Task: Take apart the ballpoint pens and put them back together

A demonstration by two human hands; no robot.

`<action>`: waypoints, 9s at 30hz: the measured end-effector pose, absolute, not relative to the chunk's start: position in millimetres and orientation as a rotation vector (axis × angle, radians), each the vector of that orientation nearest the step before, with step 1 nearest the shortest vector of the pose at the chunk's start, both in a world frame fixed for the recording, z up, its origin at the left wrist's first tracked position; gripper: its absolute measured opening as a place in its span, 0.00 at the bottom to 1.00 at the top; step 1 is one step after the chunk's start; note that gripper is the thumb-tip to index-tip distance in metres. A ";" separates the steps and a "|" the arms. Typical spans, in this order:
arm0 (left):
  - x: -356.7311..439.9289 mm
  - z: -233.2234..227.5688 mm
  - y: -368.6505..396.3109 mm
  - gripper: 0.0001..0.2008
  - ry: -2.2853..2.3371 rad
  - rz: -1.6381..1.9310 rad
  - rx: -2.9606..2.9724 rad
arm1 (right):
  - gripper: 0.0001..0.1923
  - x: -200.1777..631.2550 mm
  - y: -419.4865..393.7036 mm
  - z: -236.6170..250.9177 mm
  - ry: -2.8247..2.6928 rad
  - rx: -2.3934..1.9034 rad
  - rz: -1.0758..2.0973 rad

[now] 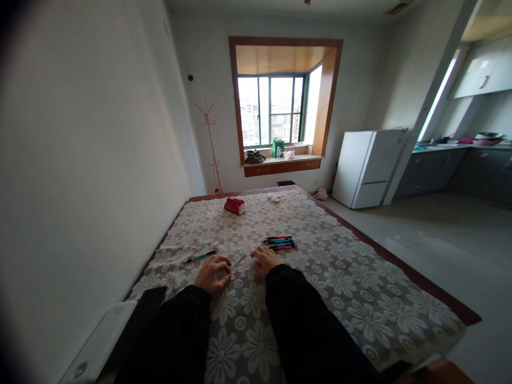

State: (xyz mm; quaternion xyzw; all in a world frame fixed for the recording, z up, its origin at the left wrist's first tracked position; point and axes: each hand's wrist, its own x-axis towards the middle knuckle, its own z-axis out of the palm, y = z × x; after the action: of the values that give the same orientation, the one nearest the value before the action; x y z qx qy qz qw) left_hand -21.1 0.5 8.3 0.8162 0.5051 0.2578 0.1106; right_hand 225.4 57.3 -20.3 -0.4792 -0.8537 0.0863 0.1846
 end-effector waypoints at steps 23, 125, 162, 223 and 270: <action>-31.9 -8.7 15.6 0.09 1.826 0.818 2.148 | 0.19 219.8 55.0 -20.7 -2.400 -1.304 0.255; -24.7 13.7 3.0 0.23 1.727 0.719 2.383 | 0.11 191.4 23.6 -0.6 -2.406 -1.013 0.228; -52.8 12.4 14.3 0.08 1.839 0.954 2.173 | 0.05 199.4 33.4 -4.2 -2.277 -1.264 0.072; -36.5 6.4 9.3 0.02 1.488 0.923 2.419 | 0.06 195.8 32.5 -10.9 -2.429 -1.098 0.263; -41.9 1.8 14.6 0.08 1.739 0.980 2.276 | 0.08 199.0 31.8 -8.1 -2.380 -0.867 0.570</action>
State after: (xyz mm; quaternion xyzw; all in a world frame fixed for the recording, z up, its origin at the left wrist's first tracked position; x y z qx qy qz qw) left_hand -41.9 14.6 1.8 0.7505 0.5736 0.3232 0.0569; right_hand 199.0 31.8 -8.1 -0.3215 -0.8829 0.2114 0.2691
